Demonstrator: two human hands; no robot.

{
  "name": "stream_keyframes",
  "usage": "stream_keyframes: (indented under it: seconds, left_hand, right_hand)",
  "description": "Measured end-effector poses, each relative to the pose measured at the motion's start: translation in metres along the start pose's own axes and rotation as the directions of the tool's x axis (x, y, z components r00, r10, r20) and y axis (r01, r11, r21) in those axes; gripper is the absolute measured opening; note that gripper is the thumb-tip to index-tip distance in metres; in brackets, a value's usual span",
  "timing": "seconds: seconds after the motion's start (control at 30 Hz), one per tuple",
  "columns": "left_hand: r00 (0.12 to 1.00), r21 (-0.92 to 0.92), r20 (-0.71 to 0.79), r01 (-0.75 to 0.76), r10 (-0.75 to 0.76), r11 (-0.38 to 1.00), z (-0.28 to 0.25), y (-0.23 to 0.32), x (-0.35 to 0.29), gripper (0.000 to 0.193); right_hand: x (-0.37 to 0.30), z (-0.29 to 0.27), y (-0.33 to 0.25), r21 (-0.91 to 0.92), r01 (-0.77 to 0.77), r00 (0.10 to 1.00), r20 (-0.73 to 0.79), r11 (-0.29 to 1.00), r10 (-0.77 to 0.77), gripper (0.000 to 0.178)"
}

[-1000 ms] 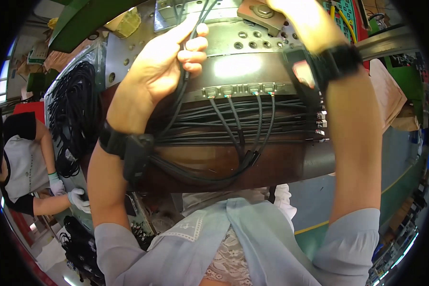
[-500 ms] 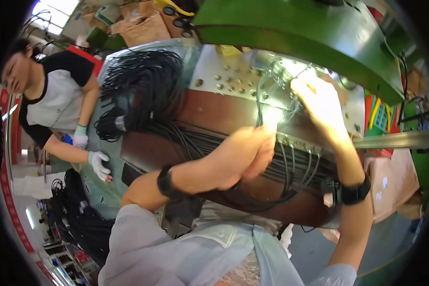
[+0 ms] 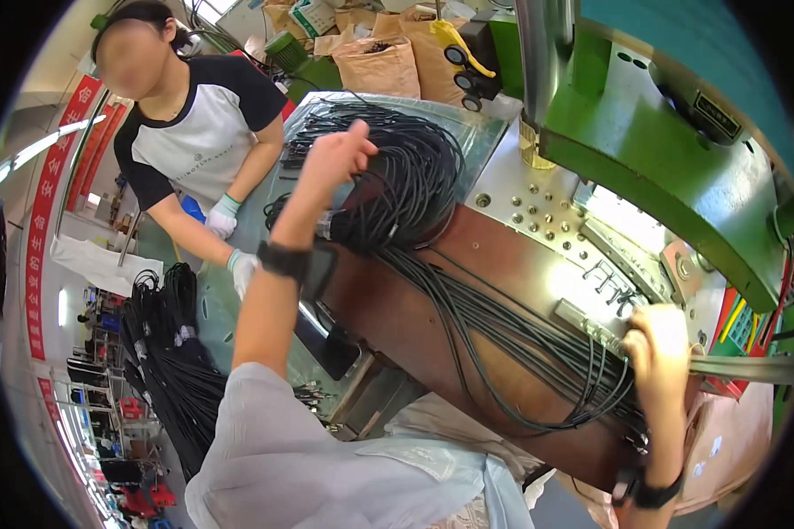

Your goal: The person picks up cables, inserts the connectors into a metal fixture, and operates a machine. After the machine cycles, the person removes the cables and places them onto a pile on the workbench.

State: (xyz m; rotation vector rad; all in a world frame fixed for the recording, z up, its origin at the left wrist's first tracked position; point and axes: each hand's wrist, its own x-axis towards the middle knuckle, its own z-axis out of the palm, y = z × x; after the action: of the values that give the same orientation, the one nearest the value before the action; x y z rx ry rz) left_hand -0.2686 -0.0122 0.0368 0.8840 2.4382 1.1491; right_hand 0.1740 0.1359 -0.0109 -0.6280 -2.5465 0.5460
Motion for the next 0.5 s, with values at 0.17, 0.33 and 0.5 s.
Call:
stream_keyframes:
  seconds: [0.17, 0.33, 0.5]
  left_hand:
    - [0.678, -0.167, 0.557, -0.473, 0.479, 0.865, 0.093, 0.061, -0.109, 0.011]
    - [0.302, -0.468, 0.873, 0.306, 0.382, 0.829, 0.173, 0.082, -0.183, 0.044]
    - [0.508, -0.532, 0.838, 0.678, 0.200, 0.507, 0.208, 0.134, -0.102, 0.026]
  right_hand:
    - [-0.028, 0.018, -0.019, 0.068, -0.218, 0.976, 0.013, 0.974, 0.218, 0.020]
    - [0.031, 0.010, -0.017, 0.092, -0.011, 0.990, -0.136, 0.996, 0.024, 0.019]
    - [0.104, 0.023, 0.063, -0.690, -0.186, 0.977, -0.056, 0.700, 0.204, 0.028]
